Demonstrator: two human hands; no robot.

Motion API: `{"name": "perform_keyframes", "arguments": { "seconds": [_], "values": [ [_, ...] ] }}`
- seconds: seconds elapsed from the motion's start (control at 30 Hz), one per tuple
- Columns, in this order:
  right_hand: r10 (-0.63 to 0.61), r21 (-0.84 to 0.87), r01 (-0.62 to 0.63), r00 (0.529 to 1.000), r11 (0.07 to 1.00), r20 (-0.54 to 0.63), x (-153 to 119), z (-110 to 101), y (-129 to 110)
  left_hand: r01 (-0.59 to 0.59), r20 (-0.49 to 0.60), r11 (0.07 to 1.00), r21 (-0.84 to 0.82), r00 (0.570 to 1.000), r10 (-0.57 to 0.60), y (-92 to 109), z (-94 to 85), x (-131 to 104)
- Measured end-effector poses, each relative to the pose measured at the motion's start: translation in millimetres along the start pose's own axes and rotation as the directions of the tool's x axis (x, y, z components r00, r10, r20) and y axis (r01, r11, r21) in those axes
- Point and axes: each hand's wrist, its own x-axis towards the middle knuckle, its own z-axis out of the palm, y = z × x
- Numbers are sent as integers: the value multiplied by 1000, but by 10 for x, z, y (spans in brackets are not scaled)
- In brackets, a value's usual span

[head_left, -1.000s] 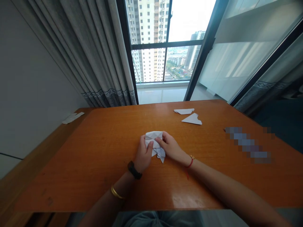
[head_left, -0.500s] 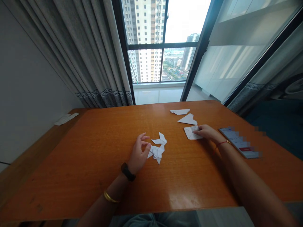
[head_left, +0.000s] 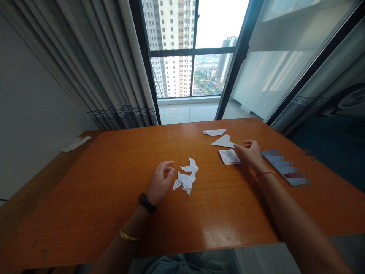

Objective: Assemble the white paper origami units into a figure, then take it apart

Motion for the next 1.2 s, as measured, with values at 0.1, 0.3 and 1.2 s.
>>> {"name": "perform_keyframes", "arguments": {
  "seconds": [0.1, 0.3, 1.2],
  "values": [
    [-216, 149, 191, 962, 970, 168, -399, 55, -401, -76, 159, 983, 167, 986, 49, -5, 33, -29],
    [-361, -24, 430, 786, 902, 501, -1333, 421, -961, -133, 320, 855, 502, 947, -40, -41, 134, -141],
    [-271, 646, -443, 652, 621, 708, -1463, 235, -1078, 490, 313, 819, -298, 861, -401, 24, 237, -103]
  ]
}}
